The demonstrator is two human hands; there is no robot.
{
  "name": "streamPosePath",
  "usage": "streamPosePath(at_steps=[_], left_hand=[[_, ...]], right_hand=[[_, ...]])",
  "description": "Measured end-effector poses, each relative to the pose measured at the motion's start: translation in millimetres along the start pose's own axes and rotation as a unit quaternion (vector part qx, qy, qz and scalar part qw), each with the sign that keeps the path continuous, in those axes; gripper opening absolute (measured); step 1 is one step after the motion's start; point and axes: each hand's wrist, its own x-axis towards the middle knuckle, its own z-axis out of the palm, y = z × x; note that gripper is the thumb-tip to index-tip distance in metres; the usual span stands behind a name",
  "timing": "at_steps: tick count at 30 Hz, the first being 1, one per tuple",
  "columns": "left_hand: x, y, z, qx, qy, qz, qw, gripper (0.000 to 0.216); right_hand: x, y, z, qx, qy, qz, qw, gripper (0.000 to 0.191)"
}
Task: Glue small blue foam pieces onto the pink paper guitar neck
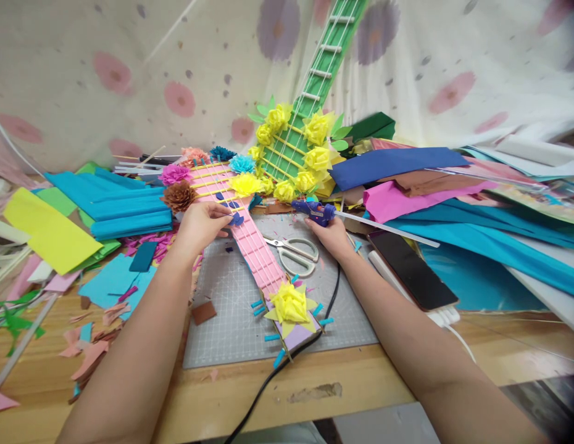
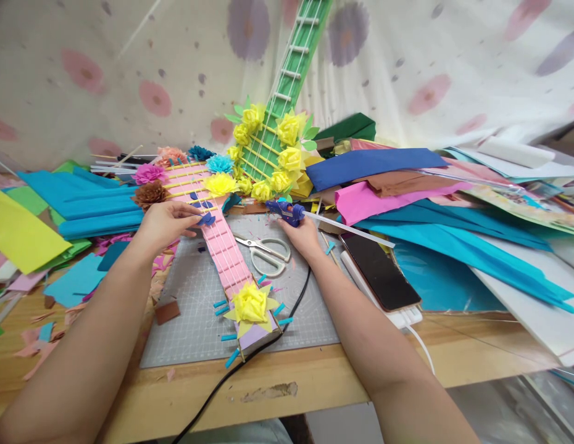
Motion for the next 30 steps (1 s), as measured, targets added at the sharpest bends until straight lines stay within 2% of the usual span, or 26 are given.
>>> streamPosePath(at_steps=[6,10,15,19,23,26,30], left_hand=[[-0.1,-2.2,5.2,0.027,0.031,0.027,0.999,0.022],[4.4,-7.0,4.7,0.016,0.024,0.038,0.999,0.026],[4.1,-1.4,-6.5,-0.002,-0.001,0.01,1.0,0.019],[1.3,7.1,-19.4,-0.012,0.028,0.003,1.0,0.019],[1.8,10.3,-26.2,0.012,0.083,0.046,0.995,0.017],[0.1,11.5,-17.8,-0.021,0.095,0.062,0.993,0.022],[-5.9,7.6,10.2,-0.089,0.02,0.053,0.994,0.025]], right_hand=[[-0.4,-0.7,-0.4,-0.003,-0.001,-0.002,1.0,0.053],[-0.8,-1.2,-0.7,-0.005,0.002,-0.002,1.0,0.053],[-1.4,-2.9,-1.3,0.007,0.0,0.001,1.0,0.053],[0.4,-0.9,-1.3,0.024,0.008,0.003,1.0,0.052],[2.4,1.1,-0.8,0.048,0.018,-0.005,0.999,0.043],[0.7,-4.4,-1.3,0.097,0.004,-0.023,0.995,0.038],[-7.8,-22.8,-4.5,0.16,-0.081,-0.037,0.983,0.037]])
